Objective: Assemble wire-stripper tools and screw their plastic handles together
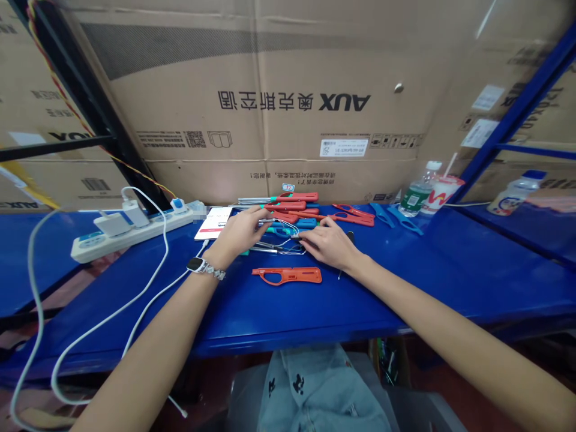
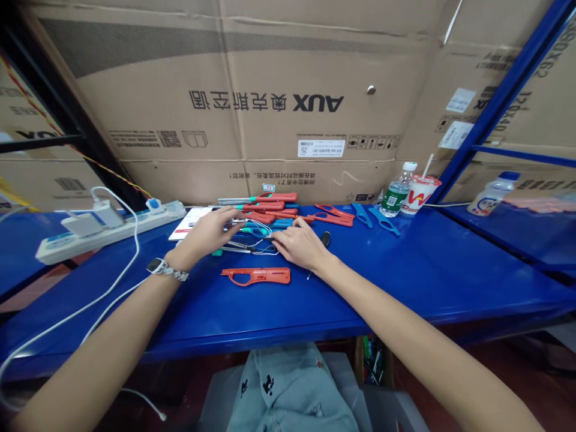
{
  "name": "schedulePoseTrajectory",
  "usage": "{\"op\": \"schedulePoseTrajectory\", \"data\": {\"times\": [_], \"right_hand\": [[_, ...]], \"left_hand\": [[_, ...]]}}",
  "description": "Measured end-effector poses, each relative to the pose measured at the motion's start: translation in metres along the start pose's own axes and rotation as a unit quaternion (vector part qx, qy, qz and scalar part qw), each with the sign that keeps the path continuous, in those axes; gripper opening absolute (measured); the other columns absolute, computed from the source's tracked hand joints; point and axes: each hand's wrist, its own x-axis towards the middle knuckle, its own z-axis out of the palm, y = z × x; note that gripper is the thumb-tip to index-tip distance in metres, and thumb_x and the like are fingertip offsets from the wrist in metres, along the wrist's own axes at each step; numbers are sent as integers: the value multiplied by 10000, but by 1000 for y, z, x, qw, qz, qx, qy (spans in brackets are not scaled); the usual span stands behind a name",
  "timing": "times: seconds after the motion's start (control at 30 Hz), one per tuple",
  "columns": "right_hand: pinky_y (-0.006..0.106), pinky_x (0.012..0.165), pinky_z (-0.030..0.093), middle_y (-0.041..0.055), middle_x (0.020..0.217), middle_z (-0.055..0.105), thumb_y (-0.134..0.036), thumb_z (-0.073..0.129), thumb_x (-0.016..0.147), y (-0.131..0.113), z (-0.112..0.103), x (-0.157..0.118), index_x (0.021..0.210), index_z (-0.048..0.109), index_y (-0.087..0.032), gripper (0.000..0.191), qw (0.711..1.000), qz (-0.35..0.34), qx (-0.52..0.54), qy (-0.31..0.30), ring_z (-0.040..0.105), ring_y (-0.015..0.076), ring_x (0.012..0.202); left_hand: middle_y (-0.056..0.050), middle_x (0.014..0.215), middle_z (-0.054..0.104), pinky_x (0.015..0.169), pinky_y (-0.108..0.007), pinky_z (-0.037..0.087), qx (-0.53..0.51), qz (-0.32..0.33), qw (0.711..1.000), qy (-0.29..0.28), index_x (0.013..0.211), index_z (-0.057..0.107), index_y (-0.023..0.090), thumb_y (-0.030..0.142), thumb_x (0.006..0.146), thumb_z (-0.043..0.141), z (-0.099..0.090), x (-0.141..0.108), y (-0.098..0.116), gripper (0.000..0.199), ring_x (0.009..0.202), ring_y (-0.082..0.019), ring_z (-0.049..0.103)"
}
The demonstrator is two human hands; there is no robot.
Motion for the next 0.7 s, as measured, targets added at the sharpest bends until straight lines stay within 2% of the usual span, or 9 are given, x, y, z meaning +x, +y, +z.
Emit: {"op": "schedulePoseTrajectory", "data": {"times": [0.13,0.3,0.43,0.57,0.7], "right_hand": [[399,897,315,78,905,787,-206,486,972,-3,1,1,1010,705,-188,223,1000,24,-8,-2,648,223,783],[400,921,337,100,1035,779,-253,445,1044,-3,-3,1,1042,720,-191,281,1000,2,-3,-3,657,246,971],[420,932,352,85,1093,774,-260,453,1052,-1,-7,-1,998,728,-225,282,1000,-2,22,8,651,249,1003],[421,921,371,91,1066,770,-233,496,1020,-1,-3,-3,1003,709,-211,214,998,2,64,14,654,250,998],[396,903,400,66,1030,746,-207,650,919,1,4,-3,1008,674,-209,92,985,63,162,23,650,234,998]], "left_hand": [[-99,1117,724,788,-364,523,-14,9,1000,-5,1091,679,205,287,1007,536,1,0,0,185,928,-246,695],[-103,1103,731,793,-363,523,-15,7,1000,-12,1087,679,206,297,1009,528,2,0,-4,193,933,-246,699],[-98,1092,741,805,-369,524,-19,3,1000,-10,1069,675,196,293,1002,540,4,0,-9,178,937,-251,698],[-97,1099,746,807,-367,526,-30,0,999,-17,1051,676,195,306,1001,546,3,0,-9,179,937,-251,699],[-97,1069,745,780,-359,518,-38,-1,999,-17,1018,672,197,326,992,560,2,0,-8,173,907,-242,689]]}}
